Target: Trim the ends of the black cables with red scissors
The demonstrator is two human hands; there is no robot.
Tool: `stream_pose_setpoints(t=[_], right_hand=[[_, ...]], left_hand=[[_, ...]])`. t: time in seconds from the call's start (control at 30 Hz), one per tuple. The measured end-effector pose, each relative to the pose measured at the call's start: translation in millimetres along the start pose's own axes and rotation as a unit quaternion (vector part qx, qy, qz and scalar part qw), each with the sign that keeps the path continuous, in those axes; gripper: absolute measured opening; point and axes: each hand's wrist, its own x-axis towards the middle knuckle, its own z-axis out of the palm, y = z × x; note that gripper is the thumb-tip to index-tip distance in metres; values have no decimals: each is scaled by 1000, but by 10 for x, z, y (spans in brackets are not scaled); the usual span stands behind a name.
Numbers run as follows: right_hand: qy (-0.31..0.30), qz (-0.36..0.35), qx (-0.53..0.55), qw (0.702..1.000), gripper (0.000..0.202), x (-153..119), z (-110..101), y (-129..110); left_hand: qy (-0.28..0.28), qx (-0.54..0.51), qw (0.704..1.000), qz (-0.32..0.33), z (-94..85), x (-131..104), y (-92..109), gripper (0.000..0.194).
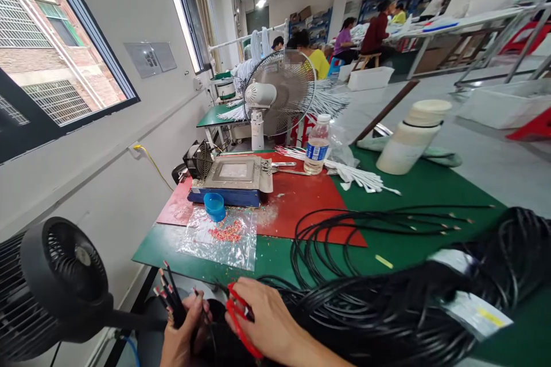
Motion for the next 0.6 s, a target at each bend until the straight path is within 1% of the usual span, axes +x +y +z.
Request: stream_pose_setpoints(t=[0.07,0.1,0.17,0.23,0.3,0.37,0.6], right_hand=[[-78,46,86,992,12,1,-51,15],[-111,66,135,982,12,0,-60,23],[-168,104,231,953,16,-3,-45,32],[-206,144,306,918,20,-8,-5,28],[-223,174,353,892,23,-8,33,7],[-224,189,376,879,24,-2,54,-22],[-210,204,393,872,20,22,57,-72]], left_hand=[[-9,11,1000,3,-18,22,-31,37],[-15,13,1000,1,-25,32,-48,37],[-21,16,1000,-9,-29,44,-73,37],[-17,15,1000,-12,-20,40,-79,38],[-2,18,1000,-6,-1,23,-65,41],[8,21,1000,-1,17,2,-45,43],[11,22,999,23,32,-10,-48,42]])
